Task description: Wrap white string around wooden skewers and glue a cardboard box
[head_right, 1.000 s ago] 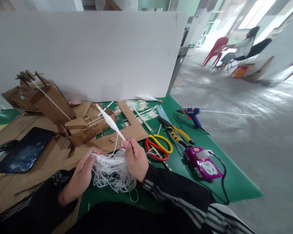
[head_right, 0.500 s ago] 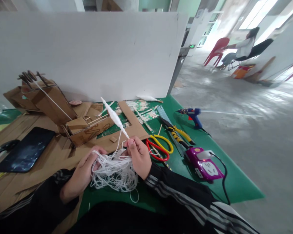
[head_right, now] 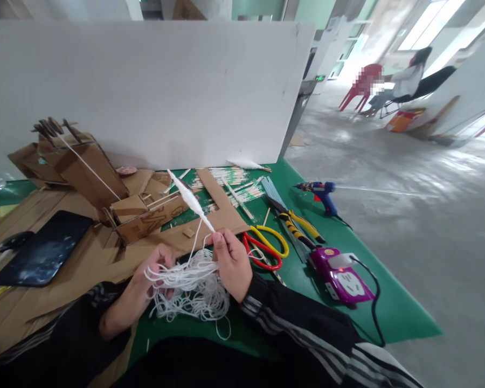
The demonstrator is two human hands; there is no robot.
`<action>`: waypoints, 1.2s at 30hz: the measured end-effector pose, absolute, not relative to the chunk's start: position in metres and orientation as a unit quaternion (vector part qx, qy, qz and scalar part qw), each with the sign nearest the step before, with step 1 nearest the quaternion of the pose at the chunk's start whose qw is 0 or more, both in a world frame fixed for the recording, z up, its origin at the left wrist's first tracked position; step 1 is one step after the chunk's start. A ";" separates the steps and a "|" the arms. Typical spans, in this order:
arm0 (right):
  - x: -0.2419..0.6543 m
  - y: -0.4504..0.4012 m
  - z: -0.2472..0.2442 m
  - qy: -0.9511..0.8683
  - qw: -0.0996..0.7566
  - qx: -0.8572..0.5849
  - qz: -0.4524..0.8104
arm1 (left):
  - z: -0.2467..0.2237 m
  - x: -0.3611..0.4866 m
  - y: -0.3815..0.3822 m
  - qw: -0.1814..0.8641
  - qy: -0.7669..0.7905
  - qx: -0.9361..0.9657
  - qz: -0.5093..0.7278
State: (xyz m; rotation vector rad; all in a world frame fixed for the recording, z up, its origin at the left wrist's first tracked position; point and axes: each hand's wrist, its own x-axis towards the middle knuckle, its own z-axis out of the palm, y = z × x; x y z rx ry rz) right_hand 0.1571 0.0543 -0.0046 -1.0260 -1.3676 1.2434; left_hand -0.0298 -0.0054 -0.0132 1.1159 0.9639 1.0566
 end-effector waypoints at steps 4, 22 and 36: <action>0.157 0.056 -0.003 -0.596 0.489 -0.433 0.468 | -0.009 -0.033 -0.006 0.611 0.419 0.524 0.421; 0.164 0.059 0.012 -0.631 0.516 -0.415 0.404 | 0.002 -0.024 -0.006 0.226 0.335 0.882 0.243; 0.172 0.082 0.009 -0.377 0.583 -0.268 0.667 | 0.007 -0.024 -0.009 0.255 0.281 0.900 0.215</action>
